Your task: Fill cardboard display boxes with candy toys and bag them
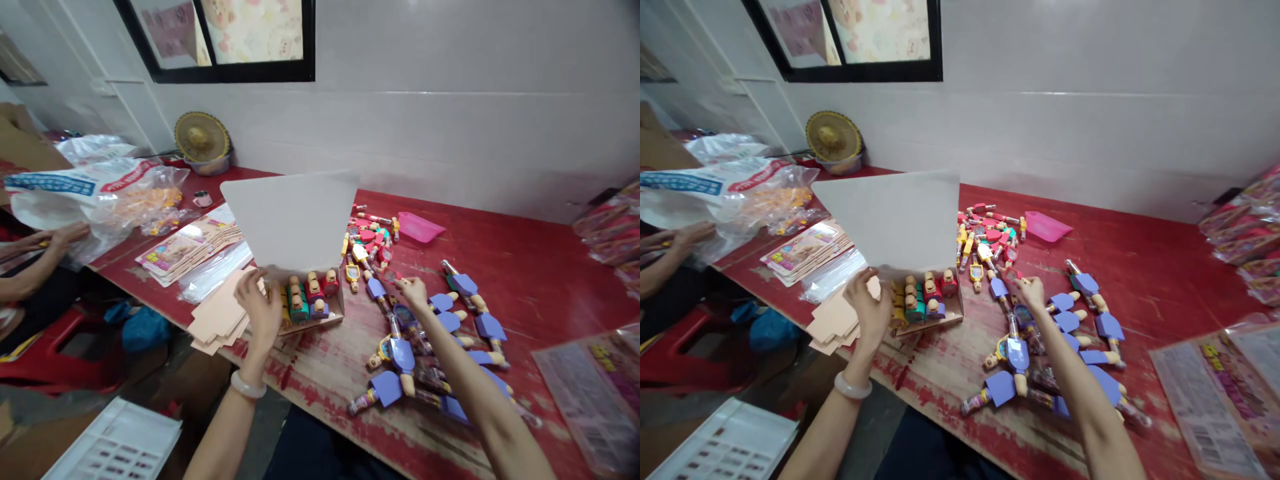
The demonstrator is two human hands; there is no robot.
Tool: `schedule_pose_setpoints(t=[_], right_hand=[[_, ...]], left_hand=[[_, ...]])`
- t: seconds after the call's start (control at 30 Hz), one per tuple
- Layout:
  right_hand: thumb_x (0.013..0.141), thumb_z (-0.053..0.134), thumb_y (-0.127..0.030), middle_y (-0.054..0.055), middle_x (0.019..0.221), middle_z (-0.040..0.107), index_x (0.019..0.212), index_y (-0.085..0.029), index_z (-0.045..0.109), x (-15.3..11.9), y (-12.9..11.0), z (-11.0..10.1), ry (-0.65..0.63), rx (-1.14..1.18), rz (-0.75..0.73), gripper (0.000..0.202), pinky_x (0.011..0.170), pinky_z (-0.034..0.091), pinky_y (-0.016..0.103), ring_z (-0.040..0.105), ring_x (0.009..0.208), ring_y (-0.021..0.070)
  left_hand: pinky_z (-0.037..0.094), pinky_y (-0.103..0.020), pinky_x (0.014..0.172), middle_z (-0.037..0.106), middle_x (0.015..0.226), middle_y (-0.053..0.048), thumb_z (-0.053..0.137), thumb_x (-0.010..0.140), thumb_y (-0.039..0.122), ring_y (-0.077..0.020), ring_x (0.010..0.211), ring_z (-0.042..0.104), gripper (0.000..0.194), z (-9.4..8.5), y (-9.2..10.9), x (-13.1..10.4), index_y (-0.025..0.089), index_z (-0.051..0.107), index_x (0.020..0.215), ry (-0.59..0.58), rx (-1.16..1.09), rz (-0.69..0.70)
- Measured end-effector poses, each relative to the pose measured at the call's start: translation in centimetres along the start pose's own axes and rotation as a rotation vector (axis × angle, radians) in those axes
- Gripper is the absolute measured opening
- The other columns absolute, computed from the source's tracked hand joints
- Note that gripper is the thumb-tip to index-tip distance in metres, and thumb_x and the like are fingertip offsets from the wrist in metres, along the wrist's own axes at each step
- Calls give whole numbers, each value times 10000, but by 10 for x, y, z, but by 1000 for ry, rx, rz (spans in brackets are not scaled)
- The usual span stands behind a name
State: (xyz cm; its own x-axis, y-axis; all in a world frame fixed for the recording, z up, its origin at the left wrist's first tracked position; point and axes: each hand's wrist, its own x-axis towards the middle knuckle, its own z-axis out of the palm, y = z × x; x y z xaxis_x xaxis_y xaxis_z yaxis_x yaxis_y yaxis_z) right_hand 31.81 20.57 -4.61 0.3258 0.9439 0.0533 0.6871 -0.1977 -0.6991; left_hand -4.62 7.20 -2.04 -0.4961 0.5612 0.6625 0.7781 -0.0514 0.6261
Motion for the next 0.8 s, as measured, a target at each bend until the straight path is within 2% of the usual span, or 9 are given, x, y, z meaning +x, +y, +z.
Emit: schedule_pose_setpoints(t=[0.07,0.13,0.23,0.3,0.37,0.5,0.6,0.7,0.8], right_hand=[[771,755,-493,119,868,716,922,-146,612,-8,-8,-25,-35,203,-68,404,685,599,369,718,812,256],[713,783,-537,84,860,710,930,-173,603,-25,-23,-49,-144,384,-223,460,658,601,371,707,785,243],[784,741,-424,70,900,733,1001,-204,647,-64,-55,-61,-349,262,-532,324,741,572,357,699,835,235],[862,657,-272,67,963,751,1066,-223,668,-91,-75,-47,-407,7,-677,210,796,533,328,701,899,230],[884,581,-142,85,1008,753,1087,-215,677,-110,-88,-22,-398,-253,-758,236,785,499,309,703,930,240],[833,528,1,142,1016,743,1054,-164,682,-123,-102,11,-412,-615,-905,316,700,454,299,708,895,260],[778,580,35,137,930,744,945,-162,687,-114,-121,15,-491,-661,-1001,280,699,458,301,713,857,264],[762,641,1,130,868,733,920,-153,684,-101,-146,22,-492,-646,-964,224,703,476,313,716,822,275],[781,622,-21,174,1015,727,1019,-127,686,-97,-154,42,-443,-660,-921,268,703,498,326,721,855,284]], left_hand=[[347,-525,1171,534,1317,-170,604,874,314,-308,1332,461,447,5,-12,1,160,471,1272,24,-83,-164],[445,-492,1082,579,1175,-137,614,840,285,-280,1177,572,438,16,-18,4,152,449,1223,-128,-206,-324],[529,-430,925,582,919,-29,575,857,259,-211,877,630,304,31,-19,9,177,443,1118,-323,-324,-478],[534,-408,879,560,853,5,573,857,245,-192,799,613,284,33,-17,13,189,428,1095,-344,-335,-504],[531,-391,850,553,831,15,577,855,231,-184,766,602,280,31,-16,15,194,418,1083,-356,-328,-512],[522,-360,813,566,839,10,573,868,233,-176,751,606,267,25,-13,15,196,413,1079,-394,-323,-510],[515,-344,787,569,843,13,574,861,224,-172,744,611,269,24,-12,15,199,411,1073,-387,-347,-523],[509,-336,767,563,837,16,577,849,216,-174,746,608,256,27,-13,14,203,414,1046,-357,-369,-520],[505,-326,745,563,847,14,578,845,224,-171,749,609,257,30,-18,13,203,417,1045,-345,-398,-504]])
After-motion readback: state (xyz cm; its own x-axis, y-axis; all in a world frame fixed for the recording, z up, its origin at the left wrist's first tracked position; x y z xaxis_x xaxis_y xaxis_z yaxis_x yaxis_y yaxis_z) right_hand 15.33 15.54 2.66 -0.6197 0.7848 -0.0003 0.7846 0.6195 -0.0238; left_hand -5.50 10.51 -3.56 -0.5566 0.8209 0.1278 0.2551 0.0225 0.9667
